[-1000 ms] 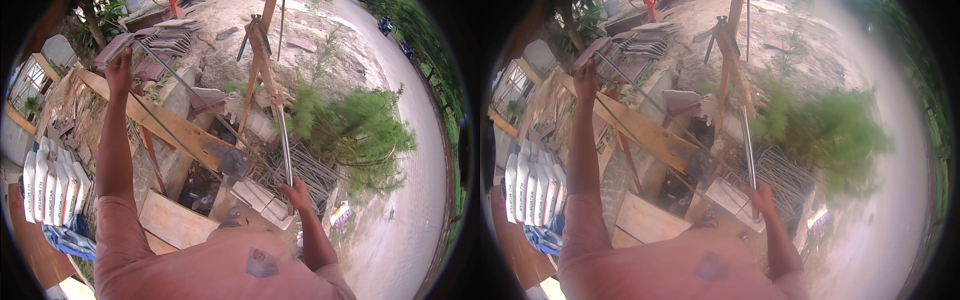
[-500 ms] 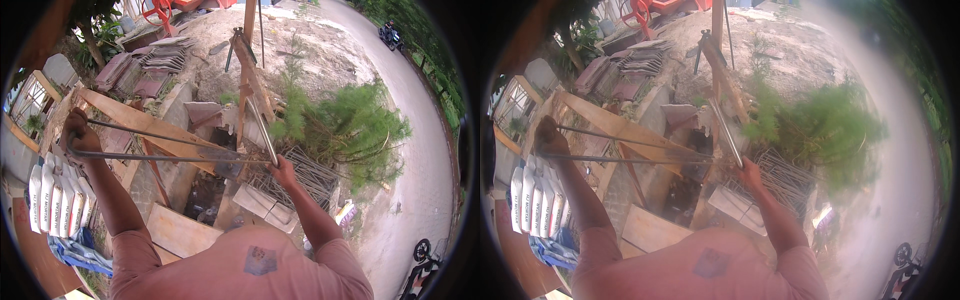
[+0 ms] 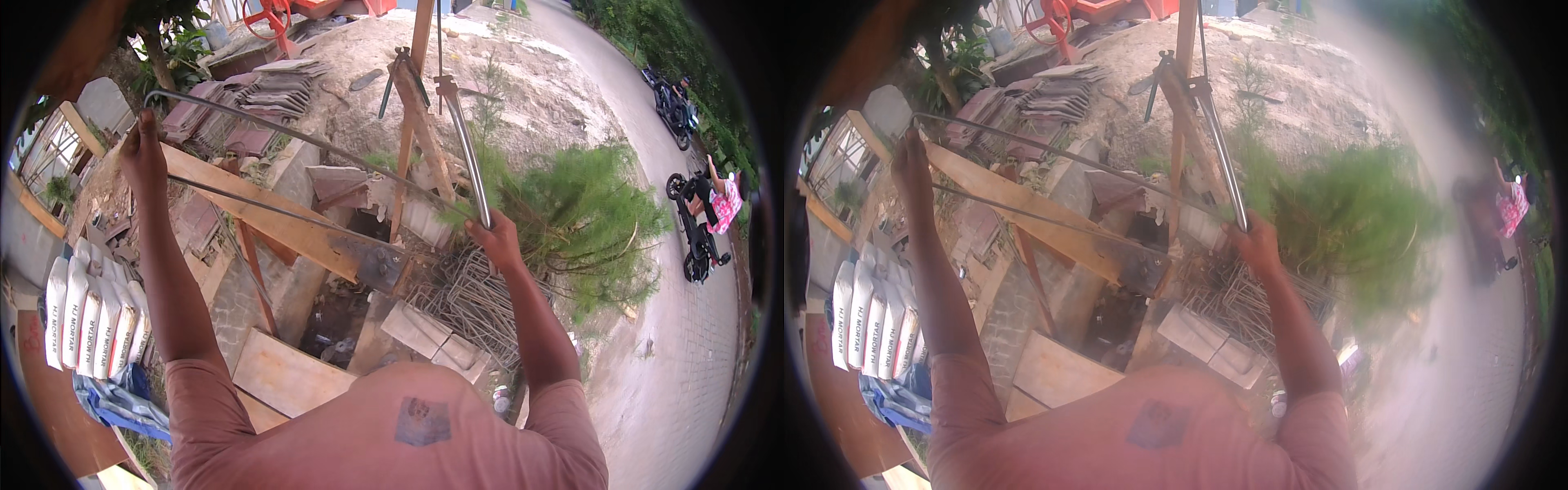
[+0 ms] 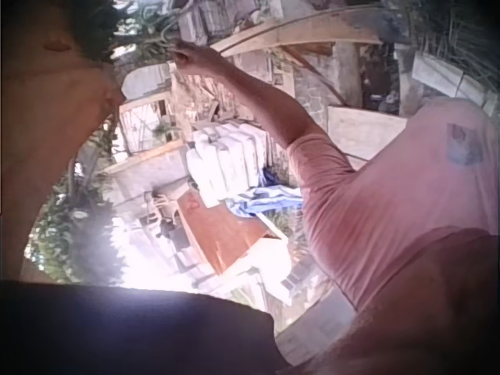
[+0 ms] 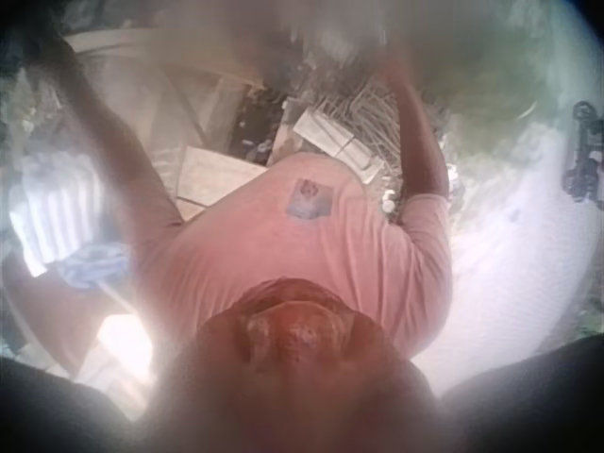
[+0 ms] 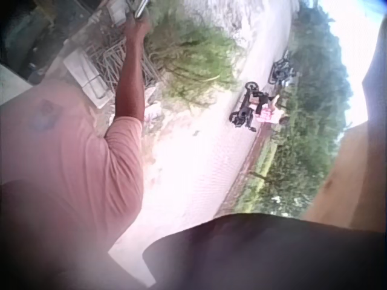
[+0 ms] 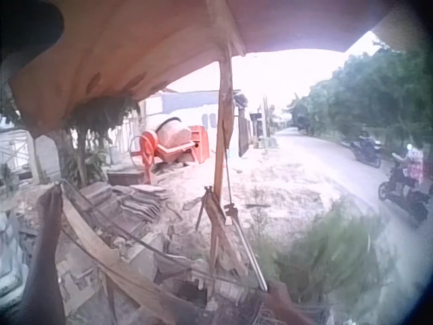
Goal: The person repeatedly bends thin metal rods using a manual bending jig. They place each rod into the jig, apply force with both hands to bend it, and then remove the bent piece. The process is repeated continuously throughout the clip.
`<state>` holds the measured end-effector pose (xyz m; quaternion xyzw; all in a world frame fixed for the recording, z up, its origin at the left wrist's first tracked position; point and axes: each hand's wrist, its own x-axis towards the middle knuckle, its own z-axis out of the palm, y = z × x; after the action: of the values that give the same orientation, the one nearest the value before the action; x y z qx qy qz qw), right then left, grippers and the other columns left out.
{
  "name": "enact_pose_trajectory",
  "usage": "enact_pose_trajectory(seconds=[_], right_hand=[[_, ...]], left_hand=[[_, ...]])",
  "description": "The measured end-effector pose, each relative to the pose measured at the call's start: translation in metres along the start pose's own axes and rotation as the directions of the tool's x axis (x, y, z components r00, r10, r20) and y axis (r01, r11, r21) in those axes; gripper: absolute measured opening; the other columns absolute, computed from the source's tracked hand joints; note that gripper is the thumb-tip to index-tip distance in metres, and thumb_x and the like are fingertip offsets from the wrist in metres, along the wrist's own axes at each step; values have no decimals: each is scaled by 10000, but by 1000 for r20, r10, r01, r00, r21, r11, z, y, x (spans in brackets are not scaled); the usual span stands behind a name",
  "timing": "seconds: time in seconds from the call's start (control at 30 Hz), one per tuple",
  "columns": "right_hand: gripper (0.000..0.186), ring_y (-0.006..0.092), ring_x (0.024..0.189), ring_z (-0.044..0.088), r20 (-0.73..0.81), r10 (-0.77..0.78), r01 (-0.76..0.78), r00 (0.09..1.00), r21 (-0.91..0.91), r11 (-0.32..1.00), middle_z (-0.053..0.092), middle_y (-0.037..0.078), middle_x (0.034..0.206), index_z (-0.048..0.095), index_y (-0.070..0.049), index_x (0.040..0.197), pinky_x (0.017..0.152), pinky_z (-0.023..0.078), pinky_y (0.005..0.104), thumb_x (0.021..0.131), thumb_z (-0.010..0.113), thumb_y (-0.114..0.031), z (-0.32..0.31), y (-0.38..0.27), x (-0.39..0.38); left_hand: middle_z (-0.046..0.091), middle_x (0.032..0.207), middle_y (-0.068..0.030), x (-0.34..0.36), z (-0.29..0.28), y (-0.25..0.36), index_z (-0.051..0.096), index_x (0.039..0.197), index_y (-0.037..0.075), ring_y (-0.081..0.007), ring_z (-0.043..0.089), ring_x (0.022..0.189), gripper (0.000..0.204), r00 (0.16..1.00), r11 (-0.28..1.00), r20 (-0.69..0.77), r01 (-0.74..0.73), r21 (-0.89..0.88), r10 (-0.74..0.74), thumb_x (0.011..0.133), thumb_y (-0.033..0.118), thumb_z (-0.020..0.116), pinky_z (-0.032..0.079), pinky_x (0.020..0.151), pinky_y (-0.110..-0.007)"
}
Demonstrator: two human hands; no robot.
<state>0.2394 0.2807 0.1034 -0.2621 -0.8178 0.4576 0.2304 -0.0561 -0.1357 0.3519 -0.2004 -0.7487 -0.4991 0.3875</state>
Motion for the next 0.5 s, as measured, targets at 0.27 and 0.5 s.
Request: enact_pose_trajectory(seconds=[0.27, 0.5], right_hand=[[362, 150, 694, 539, 111, 99, -92, 989, -63, 994, 602, 67, 746, 636, -9, 991, 651, 439, 327, 777, 769, -268, -8, -4, -56], [375, 187, 704, 537, 148, 287, -265, 947, -152, 952, 600, 107, 756, 617, 28, 984, 668, 437, 346, 794, 740, -271, 17, 22, -98]], left_hand=[[666, 808, -191, -43, 37, -194, 655, 950, 6, -342, 652, 798, 486, 870, 823, 360, 85, 562, -336, 863, 481, 604, 476, 738, -427], [645, 730, -156, -152, 46, -261, 633, 860, 4, -293, 623, 677, 377, 827, 881, 464, 77, 466, -317, 888, 379, 616, 483, 649, -390]])
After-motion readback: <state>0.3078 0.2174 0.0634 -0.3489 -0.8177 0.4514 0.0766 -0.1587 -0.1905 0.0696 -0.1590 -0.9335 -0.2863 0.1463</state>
